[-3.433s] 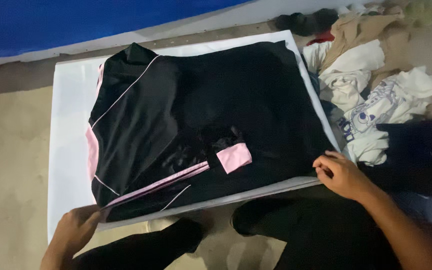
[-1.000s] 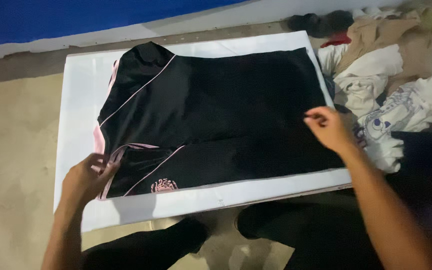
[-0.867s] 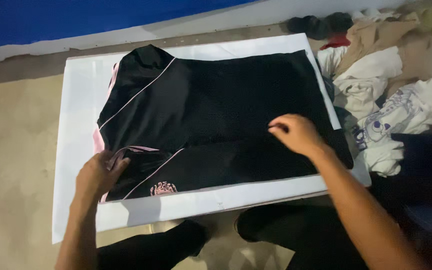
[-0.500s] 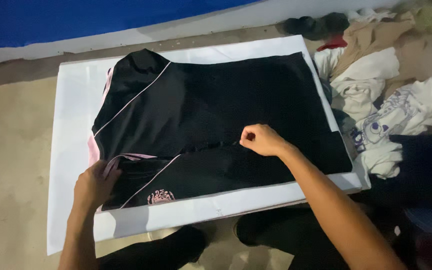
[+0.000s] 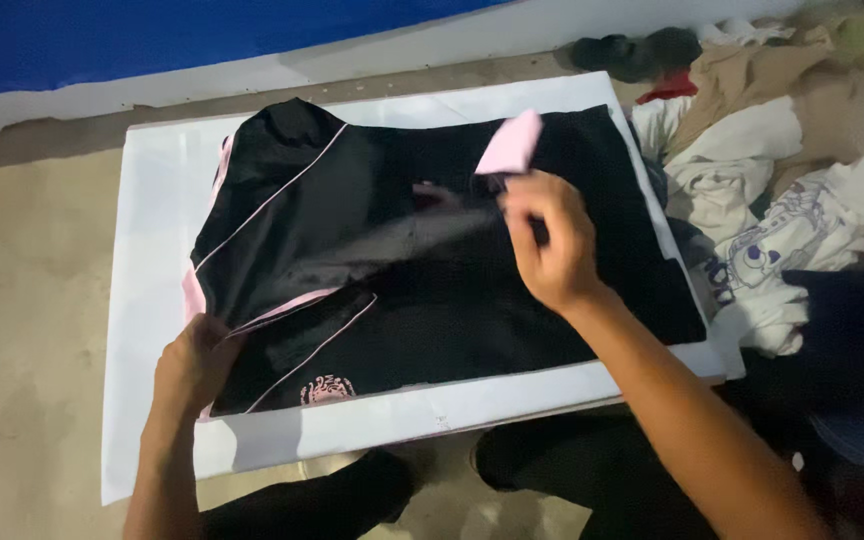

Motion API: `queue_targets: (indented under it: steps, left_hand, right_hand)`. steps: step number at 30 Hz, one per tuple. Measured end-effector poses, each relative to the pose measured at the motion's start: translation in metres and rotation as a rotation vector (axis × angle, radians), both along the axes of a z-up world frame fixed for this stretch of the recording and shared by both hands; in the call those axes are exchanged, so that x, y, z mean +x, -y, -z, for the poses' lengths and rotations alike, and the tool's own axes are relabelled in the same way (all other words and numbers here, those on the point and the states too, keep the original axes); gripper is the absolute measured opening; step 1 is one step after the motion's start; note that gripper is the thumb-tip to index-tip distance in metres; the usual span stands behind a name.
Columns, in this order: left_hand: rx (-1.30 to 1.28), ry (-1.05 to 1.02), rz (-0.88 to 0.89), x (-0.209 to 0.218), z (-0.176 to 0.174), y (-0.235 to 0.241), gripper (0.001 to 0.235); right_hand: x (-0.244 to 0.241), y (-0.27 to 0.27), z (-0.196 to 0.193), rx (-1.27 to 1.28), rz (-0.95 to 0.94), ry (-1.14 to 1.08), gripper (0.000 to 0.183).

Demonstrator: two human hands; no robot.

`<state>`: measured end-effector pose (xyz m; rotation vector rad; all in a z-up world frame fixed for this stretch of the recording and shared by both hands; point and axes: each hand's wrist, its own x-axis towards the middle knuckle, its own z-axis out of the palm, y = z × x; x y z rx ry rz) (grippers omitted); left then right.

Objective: The person folds a black t-shirt with pink accents, a pair of dark shorts, and a light-colored long-sleeved shirt on a white table. They smooth out each item and fold them into neat rectangles, stacking them on the table.

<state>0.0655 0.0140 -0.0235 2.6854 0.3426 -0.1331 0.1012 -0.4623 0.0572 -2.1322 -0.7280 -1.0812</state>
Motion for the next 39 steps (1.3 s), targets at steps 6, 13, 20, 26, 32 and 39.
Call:
queue_targets:
  steps: [6,13,20,26,32,39]
  left_hand:
    - [-0.097,0.053,0.107,-0.002,0.002,-0.008,0.032]
    - [-0.07,0.07,0.149,-0.004,0.004,-0.007,0.013]
    - [-0.157,0.002,0.191,-0.007,-0.002,-0.016,0.017]
    - [-0.341,-0.058,0.143,-0.02,-0.014,-0.03,0.018]
    - [-0.287,-0.074,0.141,-0.021,-0.016,-0.024,0.02]
    - [-0.214,-0.047,0.166,-0.02,-0.019,-0.022,0.022]
  right_hand:
    - [-0.088,0.04,0.027,-0.6,0.068,-0.305,0.012]
    - [-0.095,0.071,0.058,-0.05,0.32,-1.091,0.03]
    - [-0.076,0.067,0.078,-0.252,0.471,-1.084,0.068]
    - [-0.067,0.085,0.098,-0.243,0.573,-1.06,0.027]
    - [-0.071,0.078,0.096,-0.206,0.543,-1.195,0.06]
    - [-0.064,0.089,0.09,0.38,0.547,-1.195,0.057]
